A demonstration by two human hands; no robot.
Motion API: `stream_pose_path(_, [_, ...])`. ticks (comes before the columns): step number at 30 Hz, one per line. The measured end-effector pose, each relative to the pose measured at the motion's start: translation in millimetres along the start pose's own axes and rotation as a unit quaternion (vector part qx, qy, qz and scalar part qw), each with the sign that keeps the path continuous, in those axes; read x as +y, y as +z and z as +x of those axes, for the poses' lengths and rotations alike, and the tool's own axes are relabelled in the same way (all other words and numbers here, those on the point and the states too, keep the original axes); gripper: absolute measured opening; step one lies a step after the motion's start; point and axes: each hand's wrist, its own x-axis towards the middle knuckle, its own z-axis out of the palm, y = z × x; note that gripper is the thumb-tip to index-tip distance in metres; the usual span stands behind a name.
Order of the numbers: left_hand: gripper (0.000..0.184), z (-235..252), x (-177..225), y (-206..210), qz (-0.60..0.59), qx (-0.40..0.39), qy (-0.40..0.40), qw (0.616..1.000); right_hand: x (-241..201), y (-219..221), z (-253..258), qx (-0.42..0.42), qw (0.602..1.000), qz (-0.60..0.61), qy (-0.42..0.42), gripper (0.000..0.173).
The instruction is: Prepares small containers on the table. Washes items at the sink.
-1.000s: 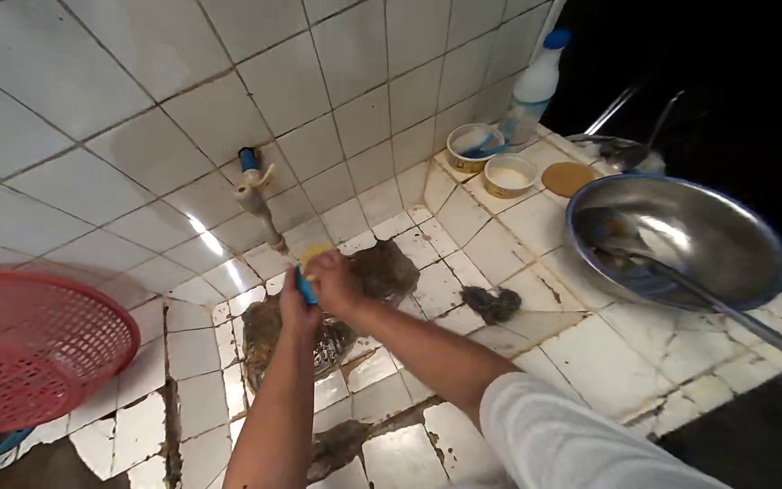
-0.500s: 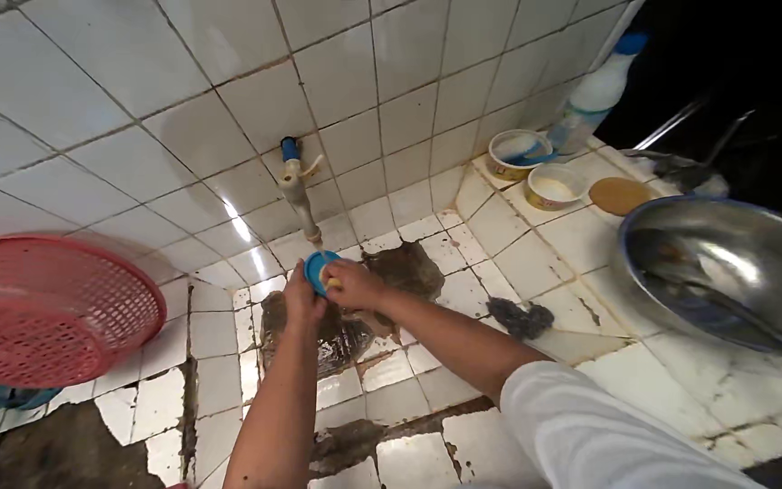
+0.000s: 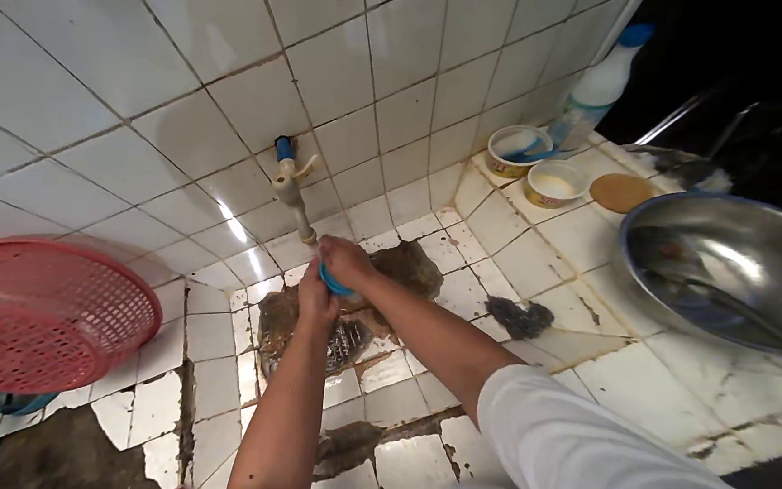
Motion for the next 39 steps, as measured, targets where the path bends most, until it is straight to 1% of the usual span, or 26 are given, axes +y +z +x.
stream_pose_path(1, [0.037, -1.0, -3.4, 2.0, 0.005, -0.01, 0.01, 1.0, -3.8, -3.3, 3.7, 0.02, 0.995, 0.023, 0.093, 0.035])
stream_pose_path(2, [0.038, -0.7, -7.0, 2.8, 0.0, -0.012, 0.016, 1.0, -8.9, -4.6, 5.5, 0.035, 0.985, 0.043, 0.162, 0.036])
stream_pose_path(3, [0.038, 0.3, -9.8, 2.6, -0.011, -0.009, 0.019, 1.0, -14.4, -2.4, 4.2, 0.05, 0.98, 0.047, 0.185, 0.036])
stream_pose_path(4, [0.038, 1.7, -10.5, 0.8, -0.019, -0.006, 0.02, 1.0, -19.8, 2.9, -0.9, 0.062, 0.984, 0.046, 0.161, 0.035])
stream_pose_path(5, [0.038, 3.7, -8.3, -3.3, -0.015, -0.005, 0.022, 1.0, -25.5, 8.1, -9.5, 0.057, 0.991, 0.058, 0.107, 0.035])
stream_pose_path(7, [0.04, 8.8, 1.0, -17.6, 0.031, 0.006, 0.042, 0.999, -33.3, 14.5, -32.8, -0.008, 0.997, 0.076, -0.017, 0.036])
stream_pose_path(8, [0.041, 8.6, 5.0, -24.4, 0.05, 0.008, 0.059, 0.997, -26.4, 20.9, -43.2, -0.03, 0.992, 0.07, -0.096, 0.039])
stream_pose_path(9, [0.042, 10.3, 7.4, -30.1, 0.028, 0.006, 0.066, 0.997, -12.6, 33.3, -47.7, -0.01, 0.983, 0.057, -0.173, 0.04])
stream_pose_path(10, [0.038, 13.8, 9.2, -27.4, -0.025, 0.031, 0.054, 0.998, 1.6, 45.9, -47.4, 0.057, 0.969, 0.059, -0.233, 0.037])
stream_pose_path(11, [0.036, 15.6, 11.1, -22.8, -0.065, 0.048, 0.038, 0.996, 11.8, 51.6, -45.4, 0.114, 0.959, 0.069, -0.25, 0.034])
stream_pose_path(13, [0.037, 12.2, 13.7, -10.4, -0.086, 0.074, 0.022, 0.993, 13.8, 43.1, -40.0, 0.175, 0.961, 0.099, -0.19, 0.03])
stream_pose_path(14, [0.038, 9.5, 12.9, -6.7, -0.084, 0.073, 0.013, 0.994, 8.3, 33.5, -36.1, 0.182, 0.965, 0.116, -0.148, 0.03])
stream_pose_path(16, [0.035, 6.2, 9.5, -4.0, -0.085, 0.067, -0.001, 0.994, 0.7, 19.3, -24.8, 0.215, 0.961, 0.13, -0.111, 0.025])
stream_pose_path(17, [0.034, 6.3, 7.9, -4.6, -0.087, 0.062, -0.004, 0.994, -1.0, 10.7, -20.6, 0.203, 0.965, 0.135, -0.094, 0.024])
stream_pose_path(20, [0.035, 8.5, 2.9, -6.4, -0.074, 0.046, -0.009, 0.996, -2.8, -19.7, -12.3, 0.108, 0.983, 0.147, -0.024, 0.026])
stream_pose_path(21, [0.037, 8.6, 1.0, -5.9, -0.07, 0.045, -0.013, 0.996, -2.1, -28.3, -11.8, 0.091, 0.985, 0.146, -0.002, 0.027])
stream_pose_path(23, [0.044, 8.7, -1.4, -3.0, -0.069, 0.03, -0.025, 0.997, 6.2, -44.9, -10.5, 0.095, 0.987, 0.13, 0.017, 0.029])
stream_pose_path(25, [0.054, 7.9, 1.0, -1.5, -0.068, -0.015, -0.037, 0.997, 27.9, -69.8, -7.8, 0.143, 0.986, 0.078, 0.024, 0.031])
stream_pose_path(26, [0.05, 6.4, 3.9, -1.3, -0.062, -0.035, -0.042, 0.997, 43.9, -86.2, -8.4, 0.185, 0.981, 0.042, 0.032, 0.032])
stream_pose_path(28, [0.029, 4.9, 9.7, -3.8, -0.035, -0.05, -0.053, 0.997, 85.6, -127.2, -12.5, 0.271, 0.96, -0.043, 0.061, 0.035])
stream_pose_path(29, [0.027, 5.8, 11.8, -5.9, -0.014, -0.042, -0.06, 0.997, 108.2, -150.5, -17.2, 0.301, 0.946, -0.082, 0.089, 0.036])
stream_pose_path(31, [0.037, 9.8, 11.3, -9.8, 0.023, -0.007, -0.067, 0.997, 150.9, -193.7, -31.9, 0.345, 0.914, -0.142, 0.16, 0.036])
stream_pose_path(34, [0.038, 15.7, 3.1, -13.6, 0.018, 0.022, -0.056, 0.998, 184.3, -234.1, -57.9, 0.363, 0.875, -0.178, 0.265, 0.042])
stream_pose_path(35, [0.037, 17.1, -0.1, -13.9, 0.01, 0.028, -0.05, 0.998, 187.1, -239.5, -62.1, 0.374, 0.865, -0.185, 0.277, 0.044])
stream_pose_path(37, [0.037, 19.0, -6.4, -12.7, -0.006, 0.046, -0.032, 0.998, 172.7, -235.5, -65.0, 0.391, 0.867, -0.193, 0.242, 0.043])
stream_pose_path(39, [0.04, 18.9, -12.9, -10.9, -0.016, 0.064, -0.004, 0.998, 144.9, -208.9, -59.0, 0.36, 0.903, -0.17, 0.163, 0.039])
